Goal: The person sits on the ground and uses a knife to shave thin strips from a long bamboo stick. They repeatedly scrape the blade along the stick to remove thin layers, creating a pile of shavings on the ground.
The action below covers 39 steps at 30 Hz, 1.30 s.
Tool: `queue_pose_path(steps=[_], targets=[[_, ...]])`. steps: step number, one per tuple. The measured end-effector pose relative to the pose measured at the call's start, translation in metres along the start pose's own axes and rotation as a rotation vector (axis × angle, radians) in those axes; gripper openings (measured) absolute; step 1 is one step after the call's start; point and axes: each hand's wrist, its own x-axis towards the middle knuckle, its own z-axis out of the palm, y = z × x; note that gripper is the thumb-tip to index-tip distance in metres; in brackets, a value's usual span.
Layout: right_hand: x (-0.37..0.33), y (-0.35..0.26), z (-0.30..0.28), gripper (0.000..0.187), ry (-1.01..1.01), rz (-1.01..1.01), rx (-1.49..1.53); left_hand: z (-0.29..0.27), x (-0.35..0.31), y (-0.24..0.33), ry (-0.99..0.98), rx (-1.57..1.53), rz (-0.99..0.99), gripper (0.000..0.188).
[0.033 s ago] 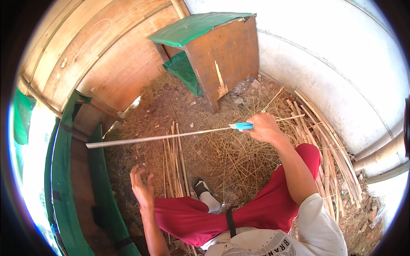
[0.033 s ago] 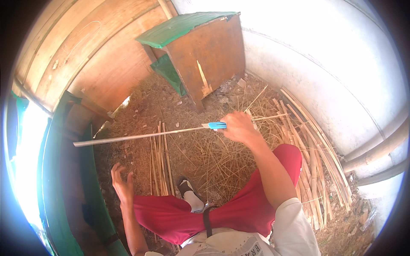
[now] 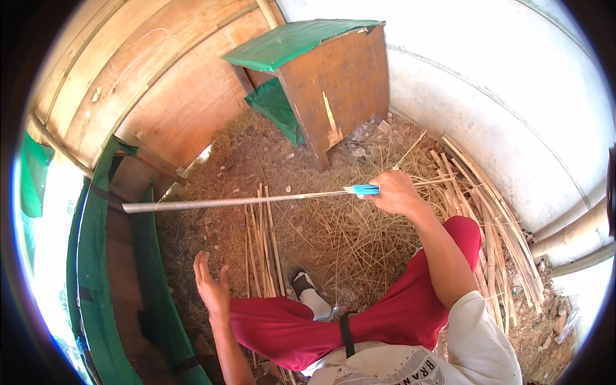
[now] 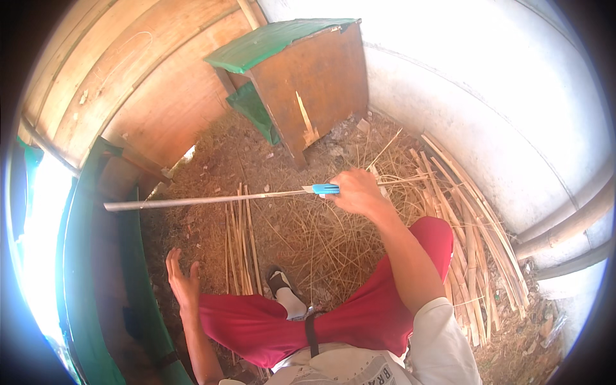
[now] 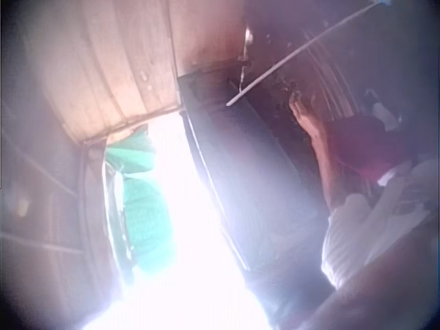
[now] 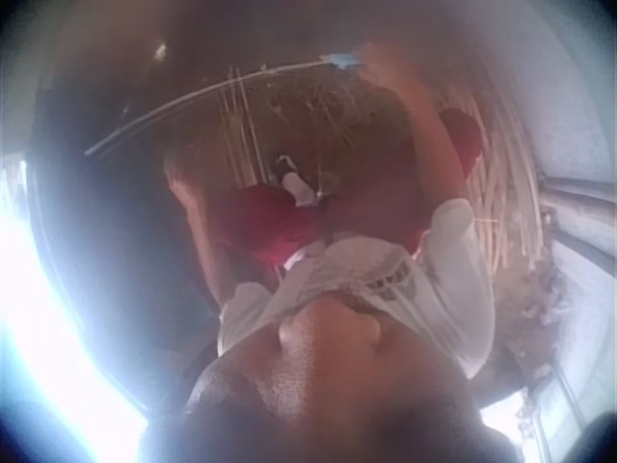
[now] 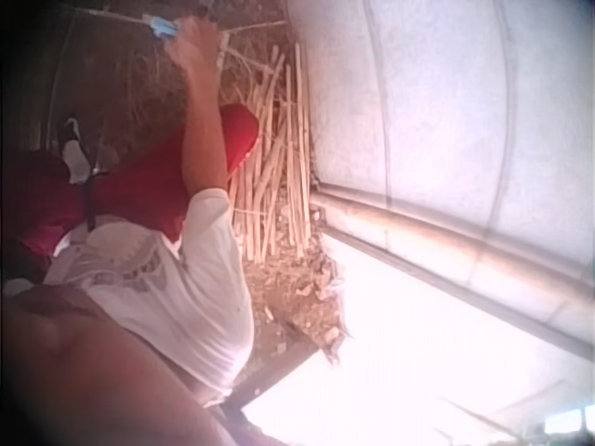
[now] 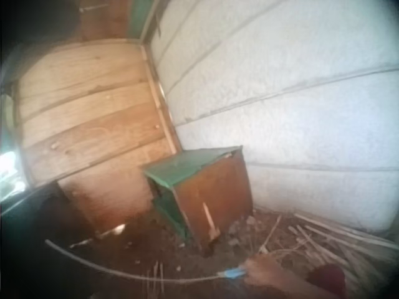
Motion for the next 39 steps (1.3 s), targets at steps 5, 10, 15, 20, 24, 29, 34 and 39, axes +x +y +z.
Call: queue_pose_path(steps=[5,10,15,20,24,29,34,39], targets=[[0.003,-0.014,-0.008,0.029,-0.056,0.091,0.322,-0.004,-0.055,-0.120,-0.479,0.086,-0.537,0.032],[0.018,-0.002,0.014,0.028,-0.062,0.022,0.765,0.001,-0.115,-0.159,-0.211,-0.927,-0.866,0.049],[0.015,-0.021,0.020,0.027,-0.102,-0.001,1.179,0.019,-0.181,-0.144,0.046,-1.452,-0.906,0.070],[0.019,-0.026,0.022,0.028,-0.035,0.055,1.228,0.020,-0.222,-0.086,0.032,-1.447,-0.936,0.082],[0.020,-0.031,0.022,0.027,0.063,0.121,1.215,0.022,-0.254,-0.064,0.032,-1.519,-0.971,0.083],[0.022,-0.031,0.027,0.026,0.180,0.057,1.226,0.024,-0.280,-0.061,0.054,-1.526,-1.027,0.084],[0.017,-0.032,0.016,0.029,0.184,0.076,1.164,0.011,-0.279,-0.062,-0.040,-0.874,-1.073,0.086],[0.015,-0.031,0.010,0.029,0.200,0.106,1.118,0.003,-0.263,-0.042,-0.022,-0.737,-1.078,0.084]])
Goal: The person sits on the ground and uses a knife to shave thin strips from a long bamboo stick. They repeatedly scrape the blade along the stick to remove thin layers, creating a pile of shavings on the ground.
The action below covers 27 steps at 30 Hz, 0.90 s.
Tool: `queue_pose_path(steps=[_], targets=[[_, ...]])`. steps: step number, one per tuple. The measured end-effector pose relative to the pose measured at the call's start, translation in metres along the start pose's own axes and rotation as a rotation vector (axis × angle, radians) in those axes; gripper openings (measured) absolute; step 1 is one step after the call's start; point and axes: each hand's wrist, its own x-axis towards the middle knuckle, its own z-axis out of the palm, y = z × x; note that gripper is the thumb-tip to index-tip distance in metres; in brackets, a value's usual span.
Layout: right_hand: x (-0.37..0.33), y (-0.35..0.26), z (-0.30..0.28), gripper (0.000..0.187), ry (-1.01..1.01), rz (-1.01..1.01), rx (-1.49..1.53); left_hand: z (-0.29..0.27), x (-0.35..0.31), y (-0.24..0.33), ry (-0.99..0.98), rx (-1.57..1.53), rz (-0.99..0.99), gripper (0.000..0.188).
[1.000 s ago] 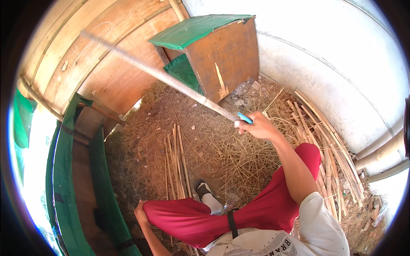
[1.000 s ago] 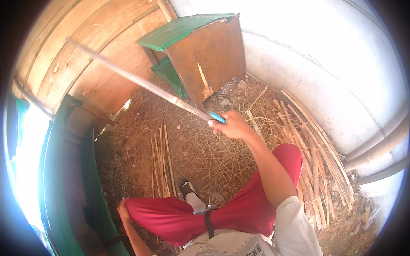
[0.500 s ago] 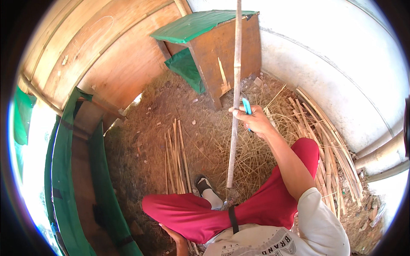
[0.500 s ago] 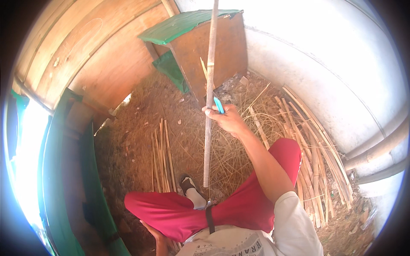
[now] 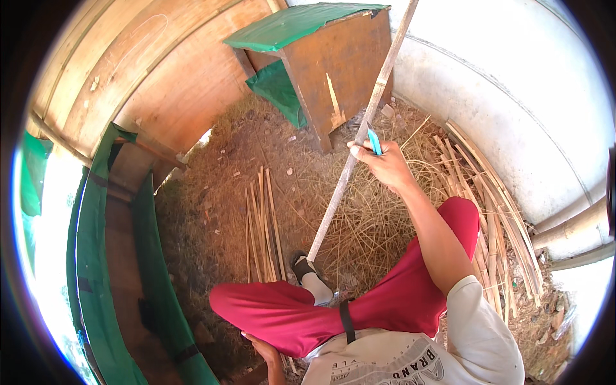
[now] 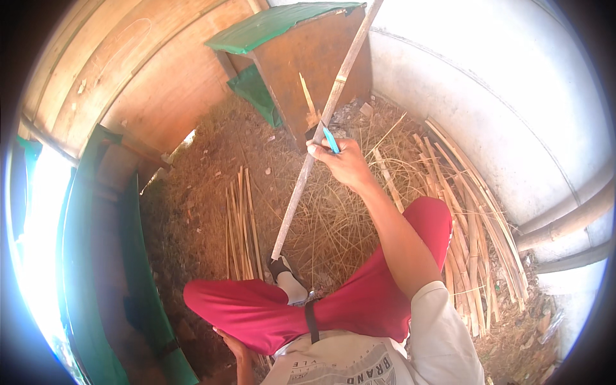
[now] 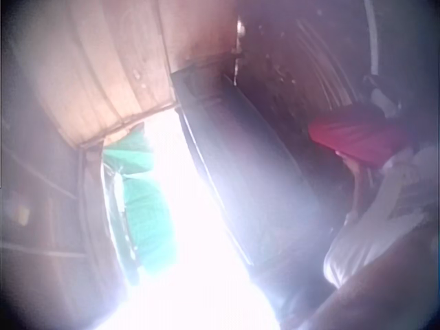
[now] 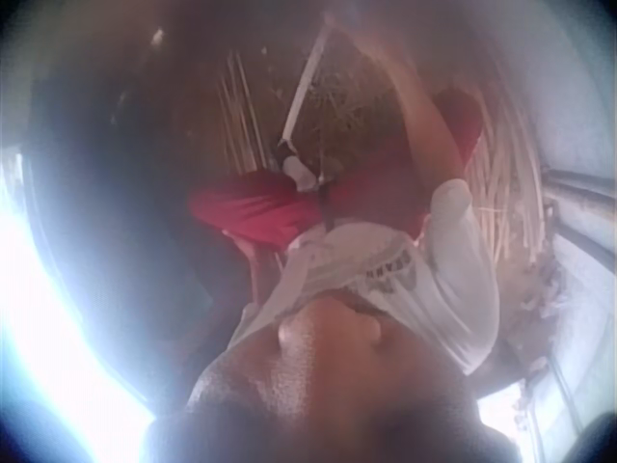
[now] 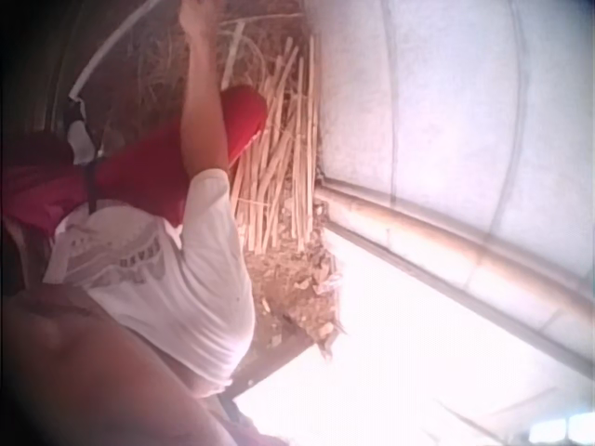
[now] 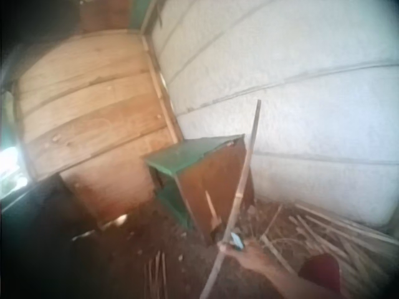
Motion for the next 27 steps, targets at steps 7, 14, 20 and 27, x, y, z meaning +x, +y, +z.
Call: queue_pose_path(steps=[7,14,20,27], targets=[[0.003,0.010,0.000,0.029,0.001,-0.043,0.041,0.006,-0.001,0.004,0.035,-0.013,-0.031,0.081],[0.009,0.028,0.005,0.027,0.035,-0.137,0.038,0.003,0.028,0.055,0.295,0.408,0.663,0.041],[0.007,0.028,0.015,0.028,0.063,-0.200,-0.047,0.089,0.025,0.153,0.138,0.269,1.141,0.061],[-0.005,0.011,0.017,0.032,0.023,-0.125,-0.124,0.231,0.007,0.222,-0.404,0.639,1.270,0.074]])
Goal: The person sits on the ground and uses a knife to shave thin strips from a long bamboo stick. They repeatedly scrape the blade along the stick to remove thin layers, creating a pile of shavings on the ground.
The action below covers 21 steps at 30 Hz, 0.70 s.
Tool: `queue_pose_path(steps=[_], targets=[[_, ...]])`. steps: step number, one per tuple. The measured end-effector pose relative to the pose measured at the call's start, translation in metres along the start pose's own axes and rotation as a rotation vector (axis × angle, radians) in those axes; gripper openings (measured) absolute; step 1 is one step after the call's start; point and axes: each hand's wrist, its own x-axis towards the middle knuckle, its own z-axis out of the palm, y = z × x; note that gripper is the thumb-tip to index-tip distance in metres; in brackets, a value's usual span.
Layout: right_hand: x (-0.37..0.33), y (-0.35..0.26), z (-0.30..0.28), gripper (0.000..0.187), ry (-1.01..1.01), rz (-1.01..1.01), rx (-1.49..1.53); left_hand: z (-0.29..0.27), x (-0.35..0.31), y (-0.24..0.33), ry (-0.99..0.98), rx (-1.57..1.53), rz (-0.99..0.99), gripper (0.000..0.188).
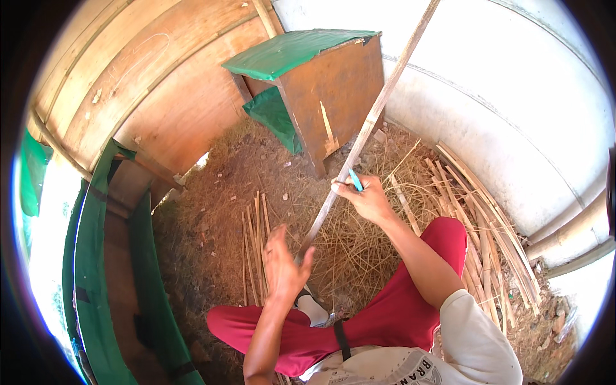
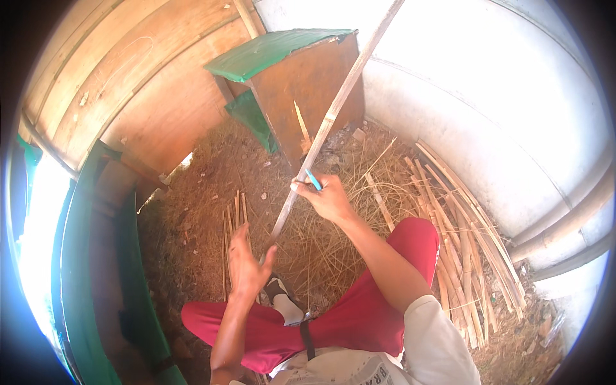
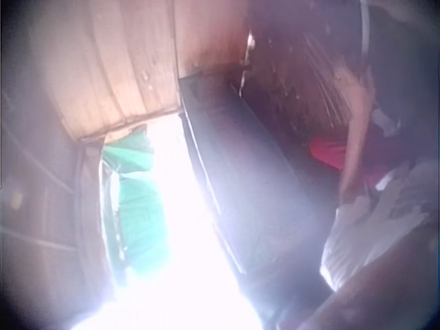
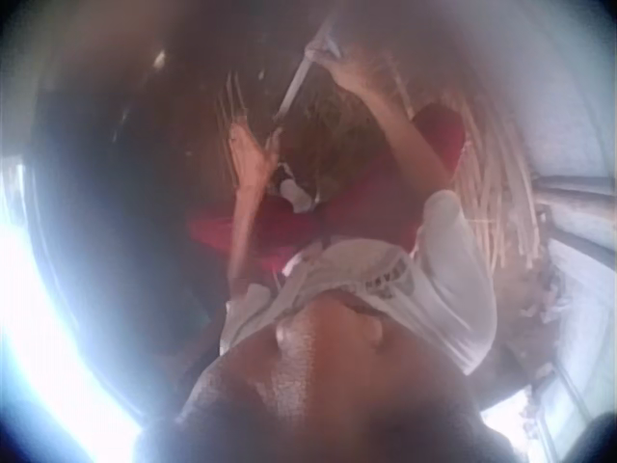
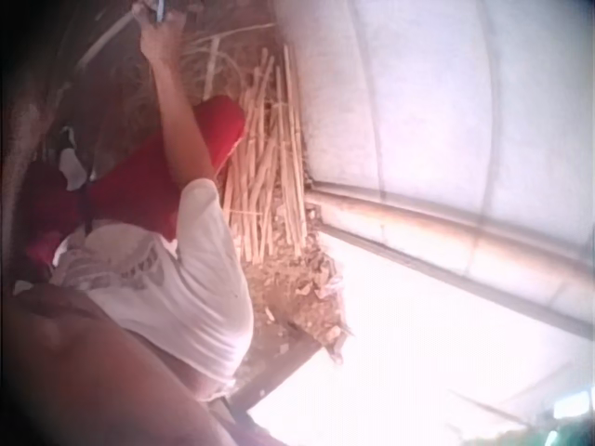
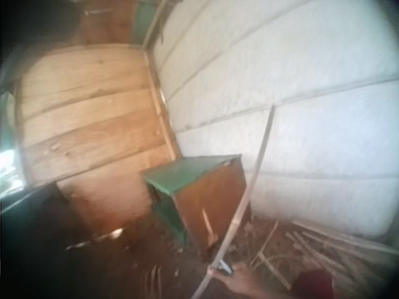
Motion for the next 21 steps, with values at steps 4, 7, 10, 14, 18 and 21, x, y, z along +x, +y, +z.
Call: queue_pose_path(steps=[4,7,10,14,18,21], targets=[[-0.004,-0.014,0.002,0.033,-0.040,-0.048,-0.003,0.027,0.031,0.020,-0.209,-0.163,-0.235,0.048],[-0.006,-0.018,-0.001,0.034,-0.072,-0.086,0.015,0.038,0.033,0.026,-0.266,-0.164,-0.307,0.033],[-0.008,-0.024,-0.011,0.039,-0.158,-0.081,-0.102,0.024,0.028,0.041,-0.226,-0.279,-0.377,0.039],[-0.011,-0.028,-0.021,0.050,-0.284,-0.043,-0.135,-0.005,0.012,0.038,-0.273,-0.466,-0.415,0.044],[-0.014,-0.029,-0.026,0.046,-0.189,0.063,0.250,-0.026,-0.016,0.030,-0.238,-0.476,-0.392,0.044],[-0.017,-0.041,-0.015,0.037,-0.151,0.231,0.531,-0.041,-0.048,0.027,-0.277,-0.551,-0.480,0.040]])
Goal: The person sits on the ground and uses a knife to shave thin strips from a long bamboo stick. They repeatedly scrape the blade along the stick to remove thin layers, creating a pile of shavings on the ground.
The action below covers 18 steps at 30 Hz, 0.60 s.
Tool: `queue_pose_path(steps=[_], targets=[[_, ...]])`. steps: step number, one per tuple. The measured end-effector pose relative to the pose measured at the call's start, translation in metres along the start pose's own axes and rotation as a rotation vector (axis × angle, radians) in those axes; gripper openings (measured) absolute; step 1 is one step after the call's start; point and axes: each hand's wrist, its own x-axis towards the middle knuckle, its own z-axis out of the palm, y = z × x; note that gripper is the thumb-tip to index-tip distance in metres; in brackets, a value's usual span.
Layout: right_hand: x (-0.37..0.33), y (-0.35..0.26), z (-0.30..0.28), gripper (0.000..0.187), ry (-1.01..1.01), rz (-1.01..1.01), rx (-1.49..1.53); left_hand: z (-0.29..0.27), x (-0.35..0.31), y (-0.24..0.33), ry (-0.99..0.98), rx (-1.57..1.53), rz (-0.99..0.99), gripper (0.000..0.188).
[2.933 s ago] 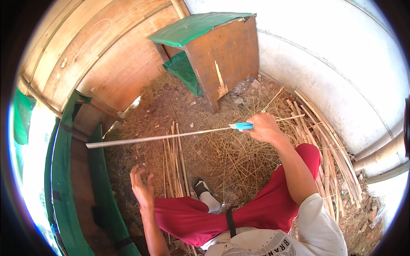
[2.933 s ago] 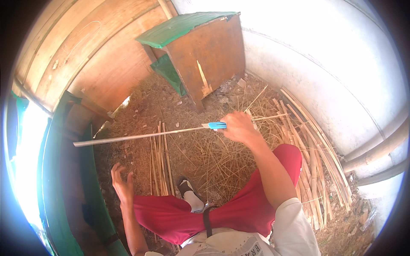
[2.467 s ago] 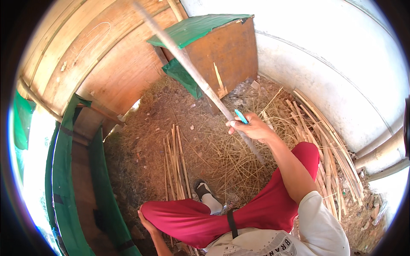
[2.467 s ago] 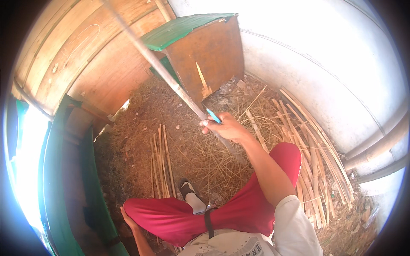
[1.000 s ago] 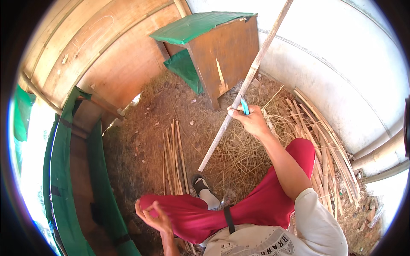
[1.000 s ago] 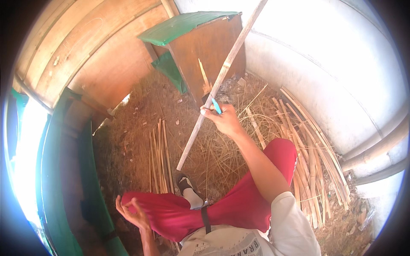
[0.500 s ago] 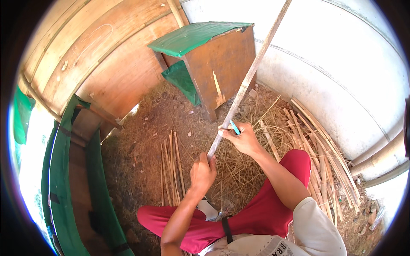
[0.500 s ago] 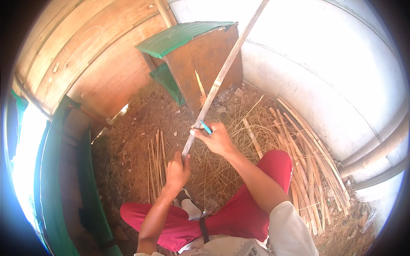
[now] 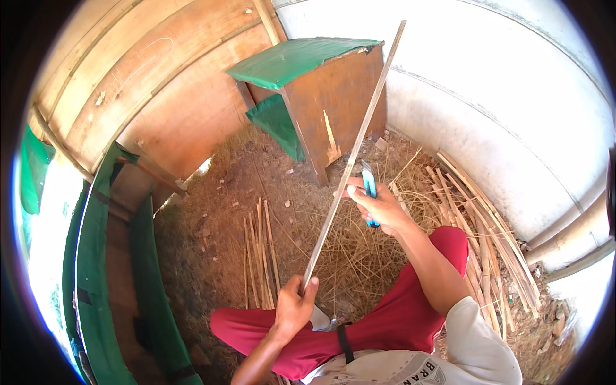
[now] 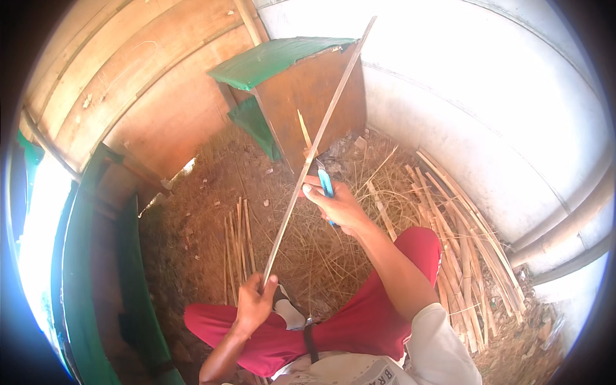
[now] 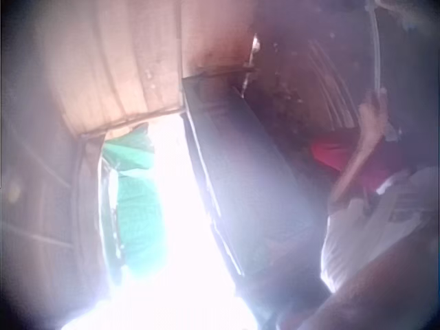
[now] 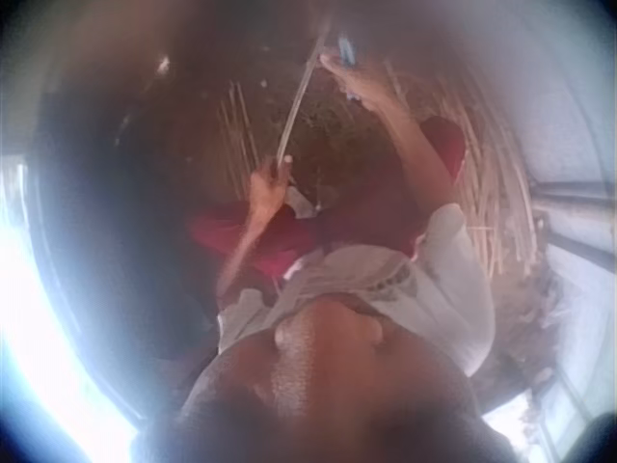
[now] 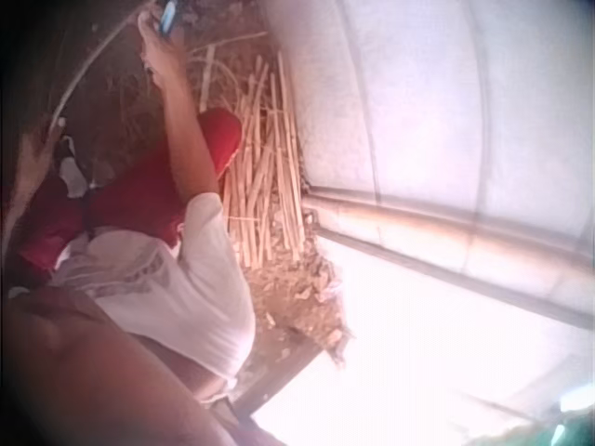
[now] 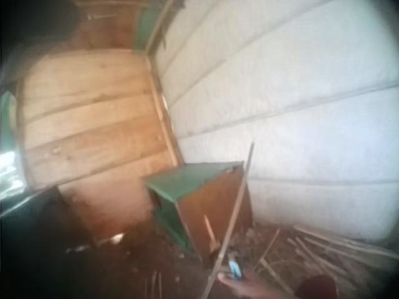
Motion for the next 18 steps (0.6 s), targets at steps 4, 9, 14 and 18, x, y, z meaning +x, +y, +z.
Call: queue_pose_path(steps=[4,9,14,18], targets=[[0.003,0.010,0.013,0.026,0.067,0.087,0.113,-0.023,-0.027,-0.004,-0.438,-0.656,-0.327,0.029],[0.007,0.026,0.025,0.027,-0.040,0.044,-0.014,-0.042,-0.028,-0.028,-0.674,-0.898,-0.414,0.035],[0.012,0.055,0.028,0.030,0.190,0.025,0.051,-0.034,-0.021,-0.037,-0.689,-0.798,-0.494,0.033],[0.023,0.069,0.011,0.025,0.135,-0.022,-0.016,-0.020,-0.015,-0.043,-0.700,-0.676,-0.537,0.033]])
